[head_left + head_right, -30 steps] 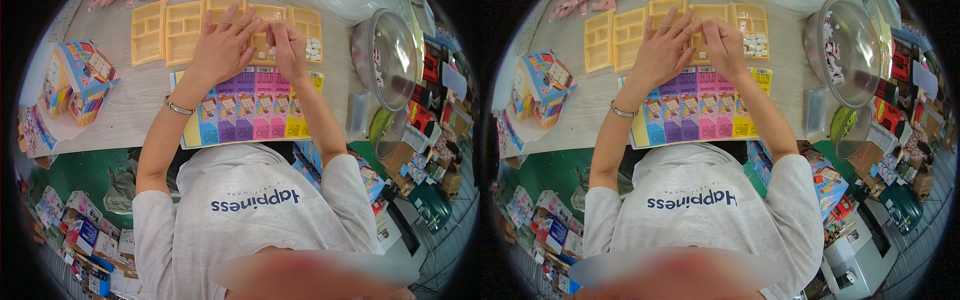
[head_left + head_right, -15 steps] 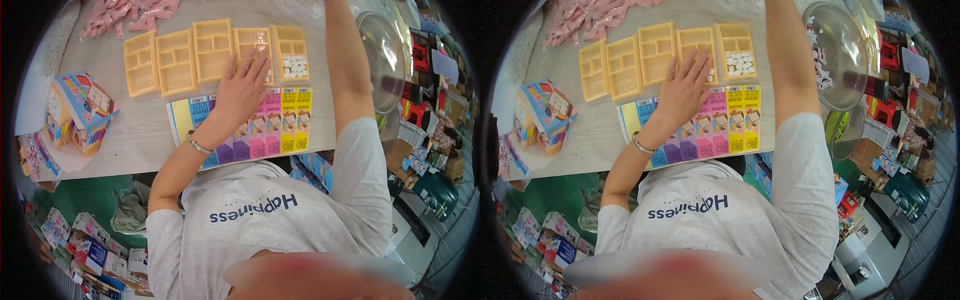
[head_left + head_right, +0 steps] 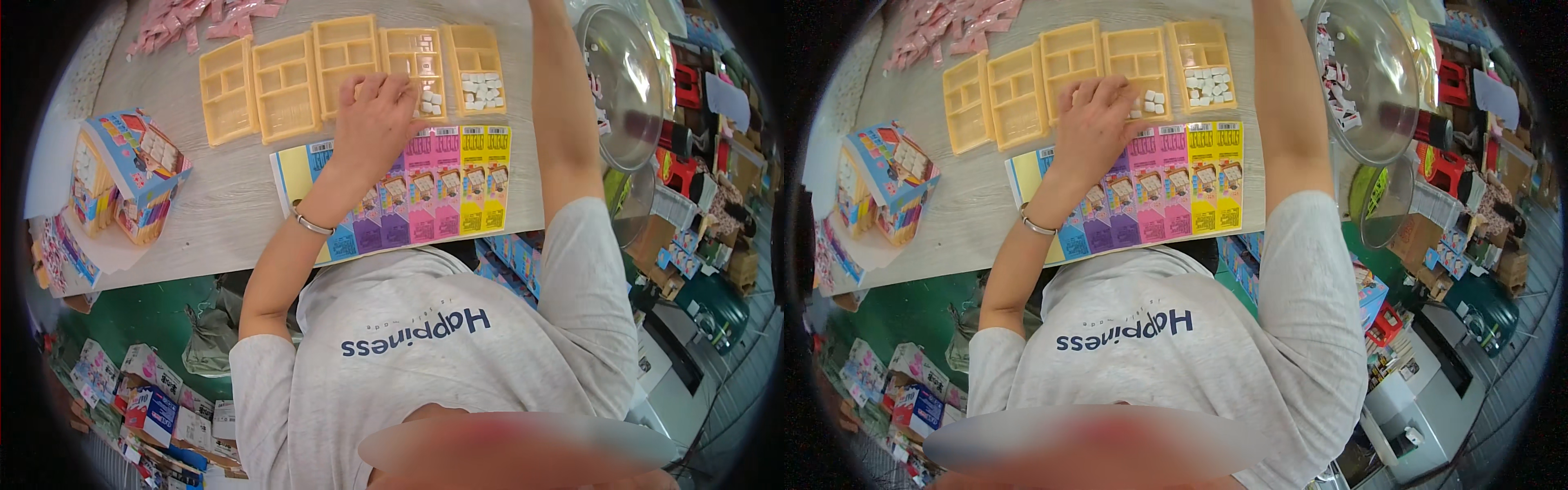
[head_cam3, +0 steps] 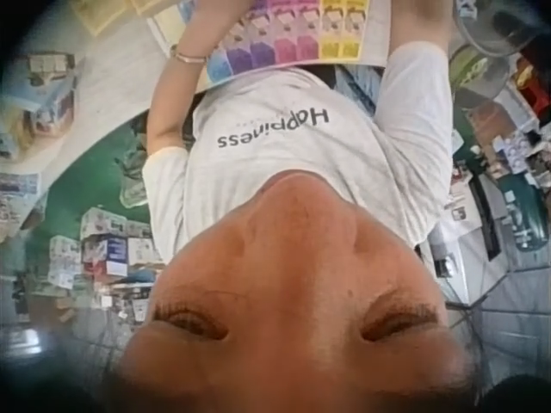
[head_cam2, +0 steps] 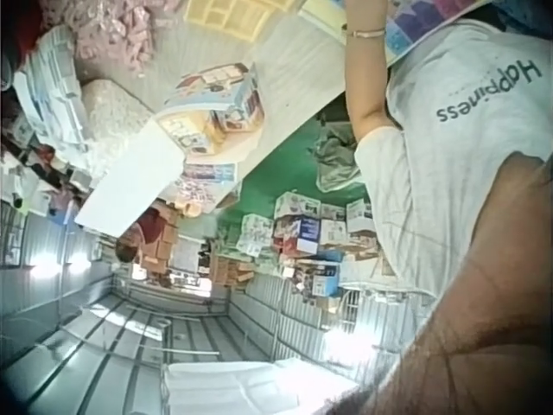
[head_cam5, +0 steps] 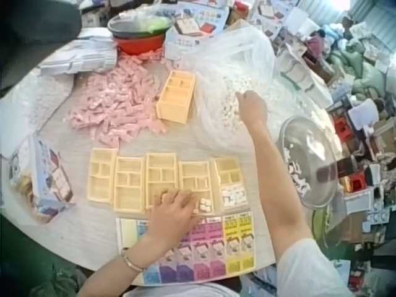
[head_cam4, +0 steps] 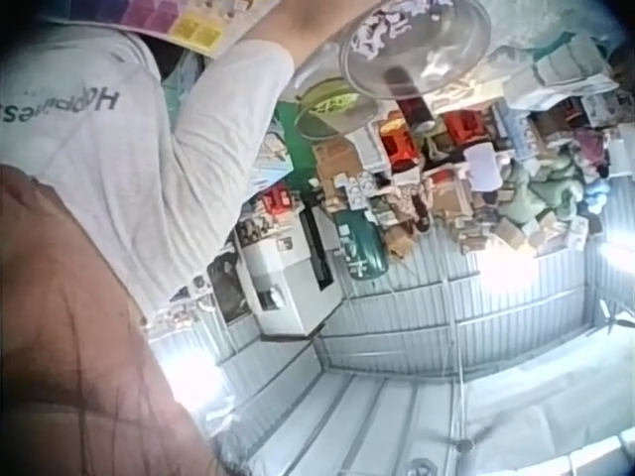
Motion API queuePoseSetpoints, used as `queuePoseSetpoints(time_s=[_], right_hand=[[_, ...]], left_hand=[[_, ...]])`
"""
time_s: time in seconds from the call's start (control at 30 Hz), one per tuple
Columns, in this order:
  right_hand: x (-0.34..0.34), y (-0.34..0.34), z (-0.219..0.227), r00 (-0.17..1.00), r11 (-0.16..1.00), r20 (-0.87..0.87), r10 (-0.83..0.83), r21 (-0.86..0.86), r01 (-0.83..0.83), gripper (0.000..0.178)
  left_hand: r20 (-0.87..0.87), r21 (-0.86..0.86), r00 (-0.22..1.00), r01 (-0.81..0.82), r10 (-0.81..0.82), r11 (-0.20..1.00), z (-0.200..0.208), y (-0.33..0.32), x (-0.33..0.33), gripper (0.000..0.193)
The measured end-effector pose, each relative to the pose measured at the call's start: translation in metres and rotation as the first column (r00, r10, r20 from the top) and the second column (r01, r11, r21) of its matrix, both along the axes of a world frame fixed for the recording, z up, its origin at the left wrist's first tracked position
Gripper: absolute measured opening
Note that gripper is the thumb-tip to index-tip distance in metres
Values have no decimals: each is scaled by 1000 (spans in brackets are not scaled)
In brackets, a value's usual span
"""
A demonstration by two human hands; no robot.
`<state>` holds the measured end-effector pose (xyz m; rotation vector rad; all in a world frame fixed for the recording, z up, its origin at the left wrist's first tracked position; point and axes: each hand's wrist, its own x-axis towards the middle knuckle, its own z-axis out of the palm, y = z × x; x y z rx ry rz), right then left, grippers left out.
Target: Manually assembling and packaging small toy components into plastic trays and boxes, then applying labels.
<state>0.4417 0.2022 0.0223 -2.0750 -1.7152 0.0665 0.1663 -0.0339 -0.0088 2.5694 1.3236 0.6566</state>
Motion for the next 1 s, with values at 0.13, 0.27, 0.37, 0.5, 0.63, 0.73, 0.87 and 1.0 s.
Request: queuePoseSetpoints(time_s=[0.13, 0.27, 0.37, 0.5, 0.63, 0.73, 0.87, 1.0], right_hand=[[67, -70, -77, 867, 979, 490, -96, -112, 172, 37], [-79, -177, -70, 942, 859, -62, 330, 433, -272, 29], [-112, -201, -41, 107, 959, -982, 156, 125, -256, 37], [-118, -209, -39, 108, 968, -971, 212, 193, -162, 37], [-117, -213, -44, -40, 967, -976, 214, 217, -131, 35], [-122, -216, -47, -52, 959, -966, 252, 256, -125, 33], [-124, -214, -50, -26, 958, -963, 269, 271, -92, 31], [-124, -213, -50, -62, 960, -961, 269, 273, -58, 33]], left_hand=[[33, -33, 999, 22, -21, 999, -3, -3, -1, 49], [121, -27, 990, -66, 69, 997, -2, -15, -12, 43], [108, -26, 991, -79, 81, 997, -6, -15, -9, 39], [158, -93, 983, -85, 99, 992, -8, -14, -7, 38], [207, -105, 969, -113, 133, 988, -7, -15, -5, 43], [240, -43, 960, -140, 146, 989, -4, -15, -2, 46], [205, -51, 971, -117, 125, 992, -7, -10, -2, 45], [194, -9, 975, -111, 110, 994, -8, -10, 0, 45]])
